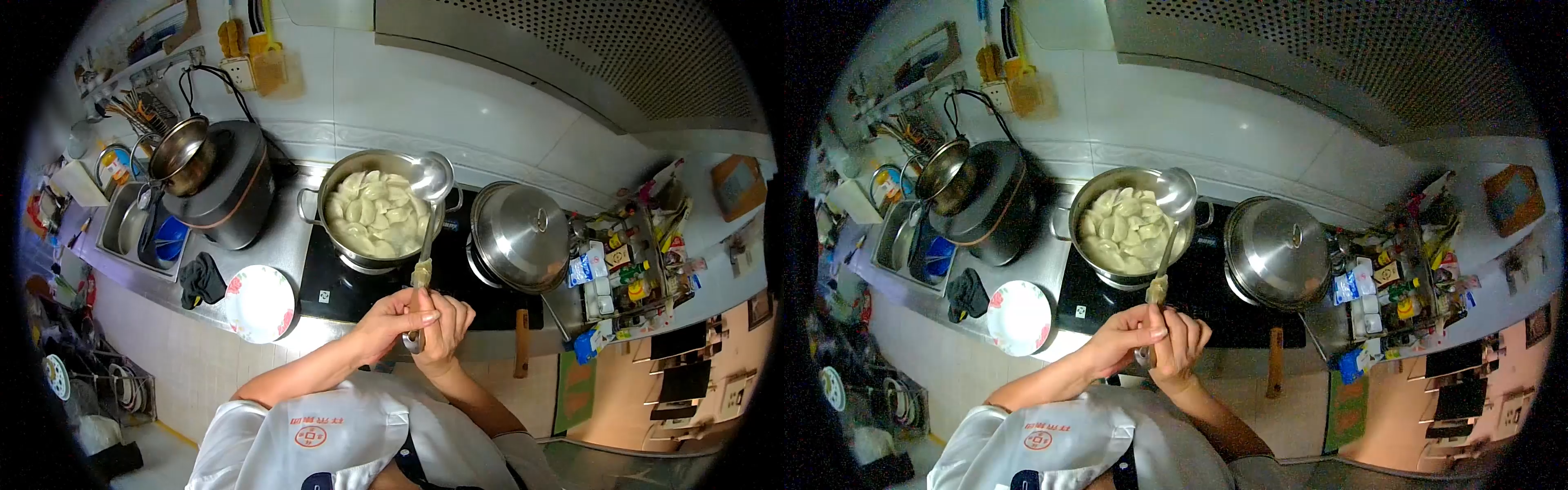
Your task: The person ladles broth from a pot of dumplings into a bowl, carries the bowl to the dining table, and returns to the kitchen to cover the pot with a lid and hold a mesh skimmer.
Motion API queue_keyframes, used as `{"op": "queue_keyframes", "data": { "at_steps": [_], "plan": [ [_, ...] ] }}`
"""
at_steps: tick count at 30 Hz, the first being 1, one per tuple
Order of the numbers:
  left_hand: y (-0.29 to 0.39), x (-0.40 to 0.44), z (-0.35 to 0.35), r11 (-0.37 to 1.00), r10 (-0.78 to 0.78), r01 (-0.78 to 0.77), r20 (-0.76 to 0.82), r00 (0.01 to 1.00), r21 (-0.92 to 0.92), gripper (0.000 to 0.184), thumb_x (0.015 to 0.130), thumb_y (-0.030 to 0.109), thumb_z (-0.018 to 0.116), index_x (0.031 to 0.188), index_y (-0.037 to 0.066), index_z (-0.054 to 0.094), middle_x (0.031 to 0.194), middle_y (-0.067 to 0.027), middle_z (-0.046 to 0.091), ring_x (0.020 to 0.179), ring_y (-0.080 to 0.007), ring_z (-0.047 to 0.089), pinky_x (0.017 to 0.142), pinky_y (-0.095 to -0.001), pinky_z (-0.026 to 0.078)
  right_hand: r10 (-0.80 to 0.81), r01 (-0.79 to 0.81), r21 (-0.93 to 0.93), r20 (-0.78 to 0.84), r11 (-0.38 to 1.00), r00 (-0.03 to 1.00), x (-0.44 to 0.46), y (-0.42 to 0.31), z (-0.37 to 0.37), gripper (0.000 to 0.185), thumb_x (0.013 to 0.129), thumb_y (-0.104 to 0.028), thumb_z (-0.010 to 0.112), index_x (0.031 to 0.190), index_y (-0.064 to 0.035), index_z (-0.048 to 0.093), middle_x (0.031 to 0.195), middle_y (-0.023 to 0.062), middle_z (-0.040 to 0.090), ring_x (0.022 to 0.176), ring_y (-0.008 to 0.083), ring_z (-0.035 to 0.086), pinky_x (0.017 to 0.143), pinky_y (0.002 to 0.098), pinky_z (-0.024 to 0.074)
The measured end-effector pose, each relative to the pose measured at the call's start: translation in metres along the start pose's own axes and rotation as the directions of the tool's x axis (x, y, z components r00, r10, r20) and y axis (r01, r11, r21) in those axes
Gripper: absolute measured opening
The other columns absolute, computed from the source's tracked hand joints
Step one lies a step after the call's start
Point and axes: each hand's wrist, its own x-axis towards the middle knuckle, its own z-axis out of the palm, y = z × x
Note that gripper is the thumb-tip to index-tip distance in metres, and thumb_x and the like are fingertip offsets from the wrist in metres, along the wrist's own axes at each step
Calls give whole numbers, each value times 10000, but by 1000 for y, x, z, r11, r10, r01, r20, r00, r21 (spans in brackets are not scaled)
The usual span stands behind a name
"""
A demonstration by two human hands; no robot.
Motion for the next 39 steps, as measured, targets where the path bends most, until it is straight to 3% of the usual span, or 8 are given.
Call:
{"op": "queue_keyframes", "data": {
  "at_steps": [6,8,13,15,19,24,34,39],
  "plan": [
    [2,-5,-6,907,109,-21,-185,977,421,330,803,119,695,1080,23,543,980,-43,613,902,-121,582,789,-252,469,-67,28,223,171,974,983,-4,20,-8,496,698,-37,672,1174,30,550,1105,153,560,979,315,533,863,413,396],
    [6,-6,1,929,235,-156,-210,949,334,322,799,83,674,1063,-1,510,947,-94,624,792,-163,618,721,-273,507,-71,13,265,211,964,975,0,41,-17,510,696,-22,667,1184,34,531,1112,165,550,976,328,534,867,407,401],
    [16,-26,-23,884,311,-108,-398,863,455,187,855,119,578,968,10,476,735,-78,576,532,-138,525,462,-260,427,359,-354,79,-66,932,931,37,176,-42,213,798,-13,570,1010,11,561,959,151,538,890,280,550,773,358,441],
    [15,-32,-25,865,332,-80,-446,831,496,173,863,121,588,948,15,481,689,-42,534,495,-103,478,414,-237,388,517,-512,78,-79,855,852,41,240,-46,229,829,-60,587,1048,5,583,944,116,570,785,192,584,715,324,468],
    [12,-41,-27,769,479,-28,-547,687,638,181,867,114,612,949,8,491,654,0,498,468,-61,447,388,-217,374,628,-617,-124,87,777,773,46,301,-31,322,823,-229,637,1009,34,630,907,174,658,774,293,639,704,368,496],
    [10,-54,-39,704,545,40,-575,610,709,195,848,85,625,973,-10,511,639,6,481,471,-56,444,387,-218,370,699,-686,-133,125,715,704,53,311,-9,297,802,-254,664,967,-7,664,827,155,680,749,274,659,683,352,505],
    [12,-72,-58,647,604,28,-535,591,762,183,839,87,632,959,-3,528,630,4,512,457,-59,466,385,-216,382,613,-607,-143,-6,782,790,93,267,-20,209,793,-202,674,843,1,663,646,97,614,588,187,571,601,322,461],
    [22,-86,-60,834,460,-105,-577,675,541,170,856,84,616,963,0,513,647,9,502,447,-50,442,376,-203,365,536,-535,-44,97,844,838,144,198,-3,195,799,-211,672,859,-26,679,661,92,629,579,195,580,597,317,465]
  ]
}}
